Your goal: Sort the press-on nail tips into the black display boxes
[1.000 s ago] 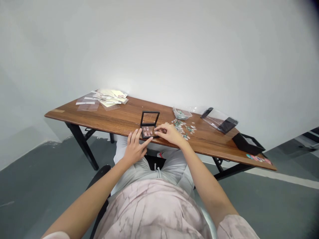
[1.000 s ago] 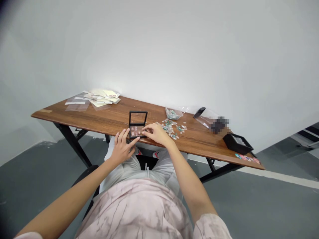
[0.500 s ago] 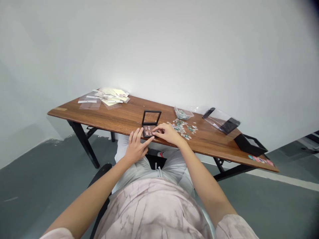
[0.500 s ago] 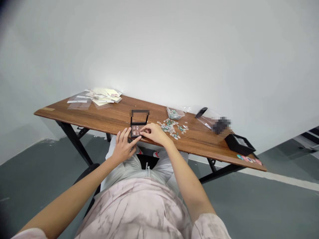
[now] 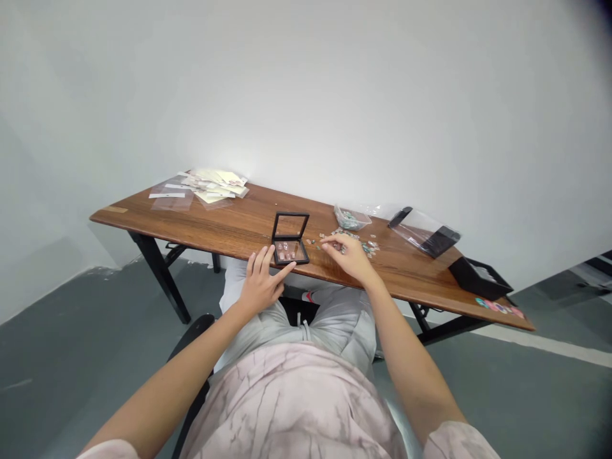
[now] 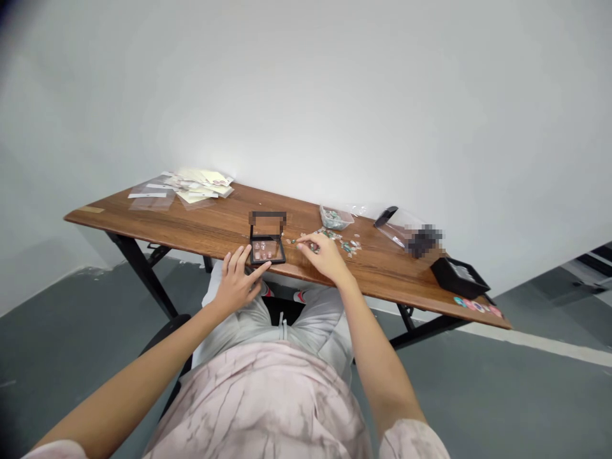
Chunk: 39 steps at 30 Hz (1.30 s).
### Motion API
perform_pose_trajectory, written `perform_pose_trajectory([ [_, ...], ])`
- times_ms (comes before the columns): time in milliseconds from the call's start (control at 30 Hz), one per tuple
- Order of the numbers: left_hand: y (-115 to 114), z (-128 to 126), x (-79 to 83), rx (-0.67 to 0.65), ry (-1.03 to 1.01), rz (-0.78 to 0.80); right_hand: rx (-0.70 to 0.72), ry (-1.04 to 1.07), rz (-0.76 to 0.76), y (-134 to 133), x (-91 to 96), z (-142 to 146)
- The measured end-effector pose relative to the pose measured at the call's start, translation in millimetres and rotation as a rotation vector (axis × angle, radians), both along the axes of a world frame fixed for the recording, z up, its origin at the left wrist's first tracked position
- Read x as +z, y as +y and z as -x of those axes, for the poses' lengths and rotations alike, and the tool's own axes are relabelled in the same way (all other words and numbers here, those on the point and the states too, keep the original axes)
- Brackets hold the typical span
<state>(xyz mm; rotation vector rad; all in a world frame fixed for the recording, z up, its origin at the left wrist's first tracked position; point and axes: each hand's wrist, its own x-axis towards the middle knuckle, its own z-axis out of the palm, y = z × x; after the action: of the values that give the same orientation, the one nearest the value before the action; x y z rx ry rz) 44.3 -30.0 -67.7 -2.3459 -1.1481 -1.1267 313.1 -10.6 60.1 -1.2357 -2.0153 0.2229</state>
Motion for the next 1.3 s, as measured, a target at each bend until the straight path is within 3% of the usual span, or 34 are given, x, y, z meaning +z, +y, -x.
perform_pose_trajectory([
  [100, 0.5, -0.8, -0.3, 0.005, -0.003, -0.005, -0.174, 0.02, 0.033, 13.3, 6.1, -34.0],
  [233, 0.7, -1.3, 0.4, 0.012, 0.002, -0.014, -0.448, -0.28, 0.165, 46.5, 19.5, -65.0],
  [333, 0.1, -1.2, 1.1, 0.014, 0.002, -0.016, -0.53, -0.373, 0.257, 70.9, 23.6, -73.5],
  [467, -0.2, -1.2, 0.3, 0.008, -0.009, -0.009, -0.593, -0.402, 0.321, 90.8, 15.8, -75.9],
  [733, 0.4, -1.8, 1.3, 0.008, -0.016, -0.016, -0.478, -0.366, 0.287, 100.1, -0.4, -84.6],
  [1033, 0.6, -2.6, -1.9, 0.003, -0.027, -0.02, -0.345, -0.341, 0.253, 88.1, 6.4, -114.9],
  [1300, 0.8, -3.1, -2.9, 0.008, -0.04, -0.019, -0.192, -0.368, 0.256, 84.1, 1.6, -130.7],
])
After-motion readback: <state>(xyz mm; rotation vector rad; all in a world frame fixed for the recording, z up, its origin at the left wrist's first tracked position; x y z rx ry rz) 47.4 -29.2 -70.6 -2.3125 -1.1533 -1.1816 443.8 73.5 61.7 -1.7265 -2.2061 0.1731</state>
